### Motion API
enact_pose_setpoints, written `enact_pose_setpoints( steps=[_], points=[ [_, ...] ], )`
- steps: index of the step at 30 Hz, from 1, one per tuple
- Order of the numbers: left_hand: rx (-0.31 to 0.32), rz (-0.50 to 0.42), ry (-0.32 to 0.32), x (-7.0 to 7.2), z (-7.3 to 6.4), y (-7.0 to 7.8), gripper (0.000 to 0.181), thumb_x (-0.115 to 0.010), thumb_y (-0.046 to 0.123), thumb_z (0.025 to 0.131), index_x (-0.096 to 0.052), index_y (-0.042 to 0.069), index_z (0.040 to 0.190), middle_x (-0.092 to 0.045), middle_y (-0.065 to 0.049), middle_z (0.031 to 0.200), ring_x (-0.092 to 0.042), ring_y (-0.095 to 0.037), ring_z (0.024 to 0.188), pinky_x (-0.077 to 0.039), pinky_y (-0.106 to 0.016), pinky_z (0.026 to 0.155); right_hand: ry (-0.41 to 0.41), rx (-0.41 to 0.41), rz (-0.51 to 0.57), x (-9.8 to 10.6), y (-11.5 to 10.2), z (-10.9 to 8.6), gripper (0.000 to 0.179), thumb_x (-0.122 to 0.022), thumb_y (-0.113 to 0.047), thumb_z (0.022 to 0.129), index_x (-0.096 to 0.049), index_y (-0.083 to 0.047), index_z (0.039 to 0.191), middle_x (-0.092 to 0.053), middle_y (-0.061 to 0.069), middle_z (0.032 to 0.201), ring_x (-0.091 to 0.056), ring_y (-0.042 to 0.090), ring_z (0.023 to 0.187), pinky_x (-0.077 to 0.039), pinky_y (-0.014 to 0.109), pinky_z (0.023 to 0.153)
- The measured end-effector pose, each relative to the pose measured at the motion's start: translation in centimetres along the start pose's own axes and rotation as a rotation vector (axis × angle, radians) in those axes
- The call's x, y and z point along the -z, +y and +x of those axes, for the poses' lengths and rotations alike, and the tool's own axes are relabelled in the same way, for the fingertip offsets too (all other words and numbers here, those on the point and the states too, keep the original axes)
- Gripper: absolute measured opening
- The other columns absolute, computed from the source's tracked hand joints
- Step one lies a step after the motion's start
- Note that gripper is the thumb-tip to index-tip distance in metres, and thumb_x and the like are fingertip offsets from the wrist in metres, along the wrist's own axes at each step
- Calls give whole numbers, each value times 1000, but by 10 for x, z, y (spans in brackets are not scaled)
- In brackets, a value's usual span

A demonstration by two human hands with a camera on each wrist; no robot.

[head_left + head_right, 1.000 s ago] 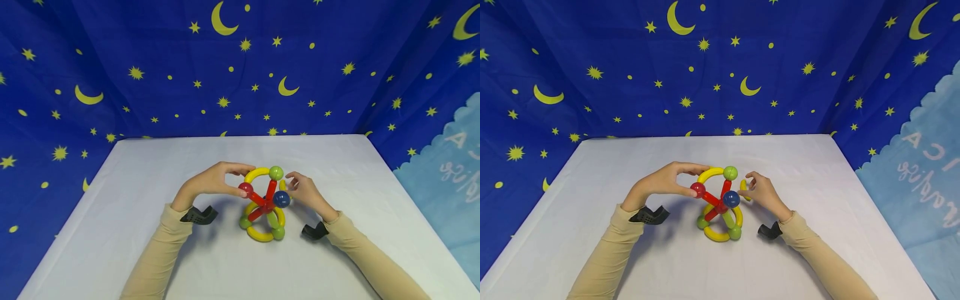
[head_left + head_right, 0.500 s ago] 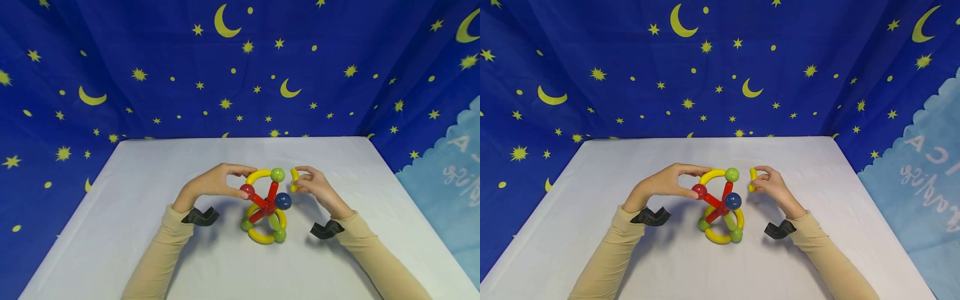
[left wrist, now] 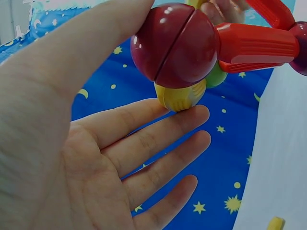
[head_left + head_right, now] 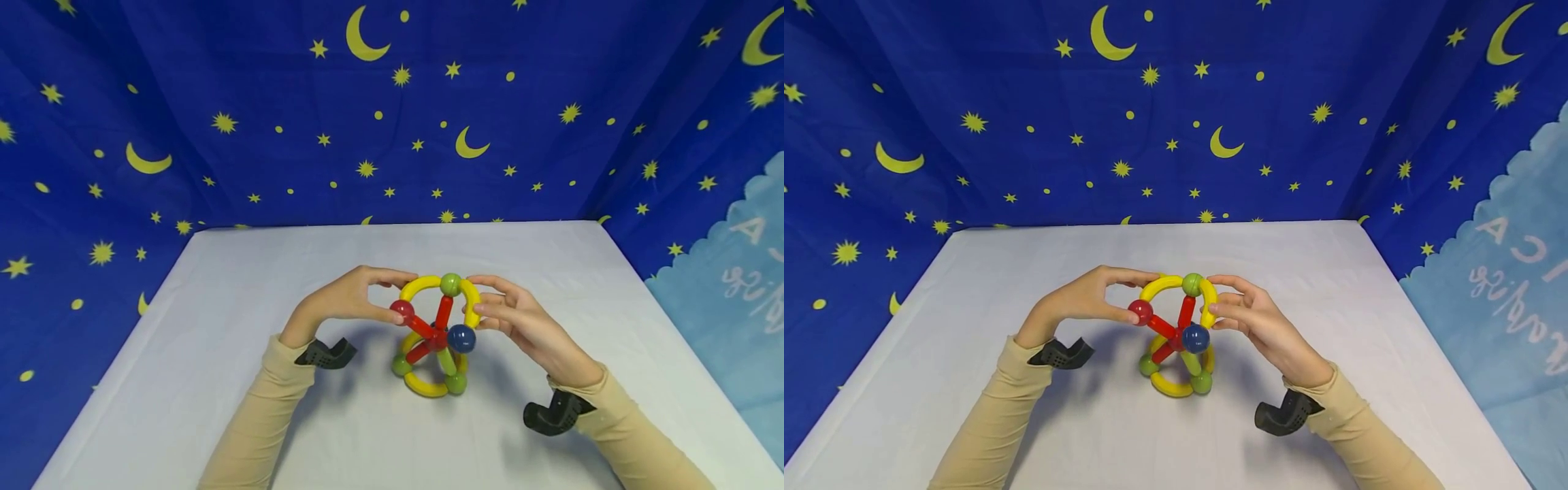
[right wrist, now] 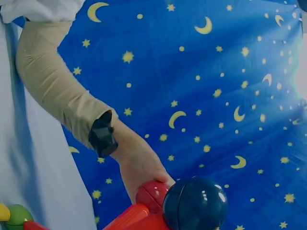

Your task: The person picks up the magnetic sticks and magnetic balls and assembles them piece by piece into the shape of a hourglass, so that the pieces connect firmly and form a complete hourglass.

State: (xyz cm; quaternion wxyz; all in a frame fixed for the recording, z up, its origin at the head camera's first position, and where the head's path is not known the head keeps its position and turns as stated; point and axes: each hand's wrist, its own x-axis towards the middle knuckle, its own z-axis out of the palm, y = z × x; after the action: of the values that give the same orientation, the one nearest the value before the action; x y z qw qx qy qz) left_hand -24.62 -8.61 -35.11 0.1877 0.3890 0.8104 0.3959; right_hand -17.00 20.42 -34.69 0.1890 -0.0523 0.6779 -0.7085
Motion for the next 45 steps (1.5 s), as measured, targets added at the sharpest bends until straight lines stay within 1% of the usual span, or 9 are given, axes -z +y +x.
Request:
enact_pose_setpoints(
  steps=[8, 15, 24, 30, 33, 35, 38, 41, 45],
  points=[
    [-15, 15, 0, -1, 0, 0, 67, -76, 32, 79, -50, 19, 139, -59, 1, 131, -50, -18, 119, -38, -50, 106, -11, -36, 23, 1, 3, 2, 48, -50, -9, 94, -32, 0, 138, -66, -2, 91, -66, 8, 77, -55, 24, 78],
    [-62, -27, -11, -1, 3, -2, 72, -75, 28, 79, -43, 14, 142, -53, -3, 139, -51, -21, 123, -38, -47, 109, 1, -68, 6, 6, 3, 7, 54, -42, -10, 93, -28, 2, 144, -62, -1, 105, -64, 8, 87, -51, 22, 84],
    [-73, -43, -19, -2, 5, -5, 69, -74, 30, 81, -45, 14, 141, -51, -3, 142, -48, -22, 125, -36, -48, 109, -138, -28, 20, 16, 15, 17, 50, -37, -24, 103, -28, 0, 145, -63, -5, 88, -59, 7, 80, -47, 25, 80],
    [-10, -138, 19, -2, 8, -13, 45, -53, 32, 97, -50, 14, 139, -56, -7, 137, -51, -24, 126, -39, -48, 108, -202, -55, 72, 16, 23, 25, 34, -33, -36, 104, -48, -17, 127, -61, -6, 86, -56, 8, 83, -44, 26, 80],
    [51, -171, 117, -4, 16, -28, 40, -42, 33, 102, -54, 12, 134, -58, -9, 134, -52, -25, 126, -40, -48, 107, -184, -87, 115, 15, 25, 25, 32, -33, -39, 104, -48, -19, 125, -58, -5, 88, -54, 8, 85, -43, 27, 82],
    [87, -111, 228, -10, 24, -44, 40, -42, 33, 102, -56, 11, 132, -58, -9, 133, -52, -26, 125, -41, -48, 106, -178, -91, 135, 15, 26, 26, 32, -32, -38, 104, -47, -19, 125, -57, -5, 90, -53, 9, 86, -42, 27, 84],
    [152, 87, 357, -27, 36, -76, 40, -44, 28, 101, -53, 9, 135, -50, -13, 141, -45, -30, 133, -36, -49, 110, -188, -76, 140, 15, 27, 26, 31, -31, -38, 104, -47, -21, 124, -57, -6, 91, -53, 9, 87, -41, 29, 87],
    [184, 319, 365, -47, 45, -105, 44, -46, 23, 100, -44, 9, 142, -42, -15, 148, -38, -32, 138, -30, -49, 114, -207, -59, 149, 14, 27, 27, 30, -30, -38, 104, -50, -23, 120, -58, -7, 89, -53, 9, 85, -39, 30, 86],
    [146, 436, 453, -62, 50, -121, 36, -57, 17, 95, -58, 7, 129, -62, -13, 127, -57, -27, 118, -44, -42, 102, -233, -51, 162, 13, 27, 27, 29, -28, -36, 105, -51, -24, 118, -58, -6, 85, -52, 8, 80, -37, 29, 82]
  ],
)
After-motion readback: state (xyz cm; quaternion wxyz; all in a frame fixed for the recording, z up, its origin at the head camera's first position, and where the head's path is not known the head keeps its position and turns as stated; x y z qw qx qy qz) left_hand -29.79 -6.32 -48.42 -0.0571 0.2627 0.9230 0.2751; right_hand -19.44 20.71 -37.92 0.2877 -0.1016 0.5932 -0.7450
